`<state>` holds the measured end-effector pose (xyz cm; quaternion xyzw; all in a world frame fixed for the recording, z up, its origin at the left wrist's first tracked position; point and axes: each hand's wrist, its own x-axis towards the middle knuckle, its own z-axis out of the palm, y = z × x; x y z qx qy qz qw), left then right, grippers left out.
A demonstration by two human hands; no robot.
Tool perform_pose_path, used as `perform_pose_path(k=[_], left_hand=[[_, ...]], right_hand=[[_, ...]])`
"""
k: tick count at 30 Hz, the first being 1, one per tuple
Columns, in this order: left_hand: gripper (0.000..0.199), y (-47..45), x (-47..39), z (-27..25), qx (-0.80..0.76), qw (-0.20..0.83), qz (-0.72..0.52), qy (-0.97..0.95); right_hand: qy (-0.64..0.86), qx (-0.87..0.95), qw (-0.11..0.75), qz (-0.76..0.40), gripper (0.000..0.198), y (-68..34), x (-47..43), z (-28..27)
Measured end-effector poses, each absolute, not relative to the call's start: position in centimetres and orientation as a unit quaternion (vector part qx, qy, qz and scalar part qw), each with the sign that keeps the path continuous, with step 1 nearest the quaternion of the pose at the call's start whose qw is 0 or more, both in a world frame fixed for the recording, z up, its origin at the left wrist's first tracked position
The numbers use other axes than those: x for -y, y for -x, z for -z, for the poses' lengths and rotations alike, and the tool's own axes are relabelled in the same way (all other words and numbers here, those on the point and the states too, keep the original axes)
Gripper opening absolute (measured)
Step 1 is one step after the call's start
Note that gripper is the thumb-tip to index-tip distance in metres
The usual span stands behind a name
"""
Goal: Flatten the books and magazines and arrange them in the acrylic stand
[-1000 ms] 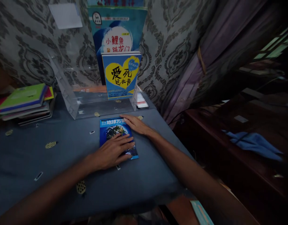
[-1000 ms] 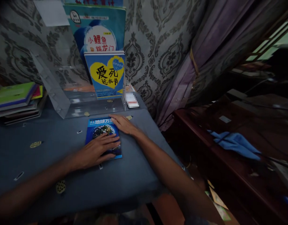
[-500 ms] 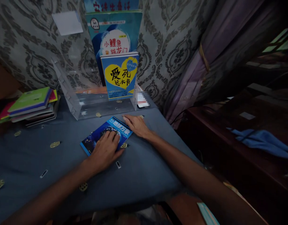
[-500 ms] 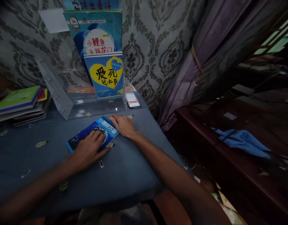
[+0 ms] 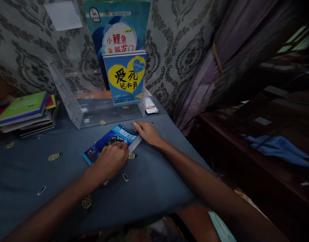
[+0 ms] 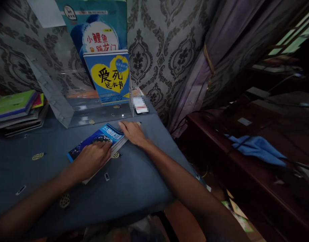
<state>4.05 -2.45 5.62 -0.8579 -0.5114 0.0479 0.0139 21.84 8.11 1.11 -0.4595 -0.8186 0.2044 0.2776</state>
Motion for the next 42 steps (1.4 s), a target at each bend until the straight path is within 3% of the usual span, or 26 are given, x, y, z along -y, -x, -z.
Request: perform_pose_path(k=[6,11,18,25,31,42], left_hand=[[0.026,-4.2,2.6,-5.5,0.513,0.017,-0.032,0.857],[0.025,-3.4,2.8,-4.3,0.499,0.051,-0.004,0.865],[0.038,3.1,1.2,-3.1,0.563,0.055,0.022,0.825],[0.046,4.3,4.3,-4.5,0.575,0.040,-0.002,0.817],[0.058,3.3,7.6,-4.0,0.449,0.015,0.030,0.893],[0.036,2.7,8.4,-2.2,0.337,0.124,0.042,0.932]], right_hand=[[0.468,0.818,0.269,-0.200,0.053,-21.8,-8.0,-1.3],[0.471,0.838,0.224,-0.158,0.040,-21.5,-7.4,-1.6],[0.469,0.847,0.243,-0.065,0.030,-21.6,-4.0,-1.6],[0.417,0.861,0.240,-0.165,0.034,-21.7,-3.0,-0.4],[0.377,0.877,0.260,-0.145,0.031,-21.3,-4.0,1.1],[0.343,0.869,0.283,-0.214,0.034,-21.2,-1.5,0.7]])
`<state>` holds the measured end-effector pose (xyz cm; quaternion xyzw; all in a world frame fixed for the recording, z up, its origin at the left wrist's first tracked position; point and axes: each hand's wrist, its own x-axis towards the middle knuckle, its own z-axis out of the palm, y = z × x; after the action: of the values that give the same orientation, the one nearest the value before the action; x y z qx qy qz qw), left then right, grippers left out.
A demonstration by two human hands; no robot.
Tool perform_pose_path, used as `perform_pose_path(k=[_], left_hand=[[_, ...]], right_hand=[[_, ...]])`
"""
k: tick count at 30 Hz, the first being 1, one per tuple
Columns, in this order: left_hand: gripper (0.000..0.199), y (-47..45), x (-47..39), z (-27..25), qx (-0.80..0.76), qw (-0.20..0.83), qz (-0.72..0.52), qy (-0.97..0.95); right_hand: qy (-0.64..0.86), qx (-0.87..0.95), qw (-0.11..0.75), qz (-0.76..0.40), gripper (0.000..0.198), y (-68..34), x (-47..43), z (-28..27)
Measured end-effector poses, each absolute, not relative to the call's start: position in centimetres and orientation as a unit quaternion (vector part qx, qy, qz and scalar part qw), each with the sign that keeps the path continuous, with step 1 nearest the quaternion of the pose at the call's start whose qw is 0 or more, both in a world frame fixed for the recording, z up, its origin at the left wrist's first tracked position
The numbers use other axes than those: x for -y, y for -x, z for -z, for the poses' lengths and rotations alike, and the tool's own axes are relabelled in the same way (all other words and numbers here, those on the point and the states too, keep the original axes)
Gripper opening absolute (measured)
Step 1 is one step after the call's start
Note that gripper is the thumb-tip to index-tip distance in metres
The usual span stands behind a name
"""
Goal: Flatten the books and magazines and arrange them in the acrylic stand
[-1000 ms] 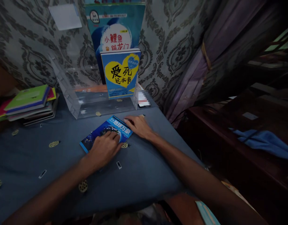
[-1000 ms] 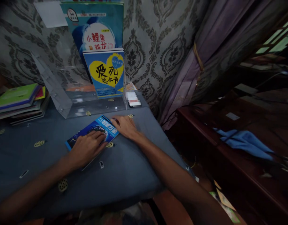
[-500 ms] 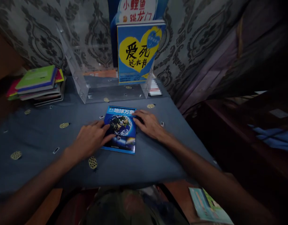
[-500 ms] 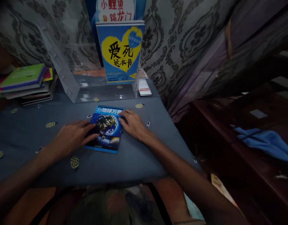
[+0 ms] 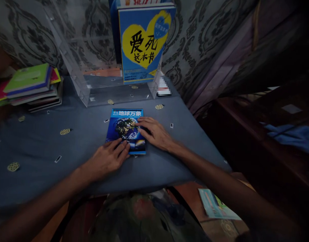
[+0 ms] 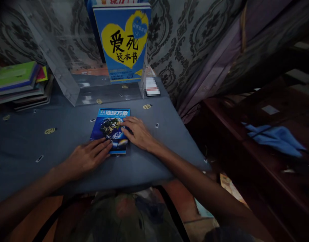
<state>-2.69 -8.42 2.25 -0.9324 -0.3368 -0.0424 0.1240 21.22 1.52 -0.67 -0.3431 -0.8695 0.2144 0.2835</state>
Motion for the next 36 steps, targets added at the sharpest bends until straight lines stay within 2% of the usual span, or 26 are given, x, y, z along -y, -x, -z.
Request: perform_pose_path(k=[8,14,22,29,32,36], left_hand=[[0.033,2.3,8.4,-2.6,0.322,0.148,0.088,0.931],[0.034,2.6,6.8,-1.7,0.389,0.030,0.139,0.910],[0.040,4.9,0.2,1.8,0.500,0.013,0.200,0.843],[0.045,5.0,-2.2,3.6,0.594,-0.021,0.229,0.771],[0.044,5.1,-2.2,3.6,0.591,-0.106,0.298,0.742],[0.051,5.0,-2.1,2.2,0.572,-0.338,0.444,0.601]], right_hand=[[0.341,0.869,0.273,-0.231,0.041,-22.1,1.4,0.7],[0.335,0.902,0.197,-0.187,0.058,-21.8,3.6,0.9],[0.411,0.883,0.128,-0.185,0.063,-20.1,-1.1,0.0],[0.476,0.853,0.147,-0.159,0.063,-19.6,-3.7,0.6],[0.479,0.850,0.169,-0.142,0.060,-19.4,-2.4,1.6],[0.477,0.852,0.167,-0.140,0.062,-18.7,-0.6,2.0]])
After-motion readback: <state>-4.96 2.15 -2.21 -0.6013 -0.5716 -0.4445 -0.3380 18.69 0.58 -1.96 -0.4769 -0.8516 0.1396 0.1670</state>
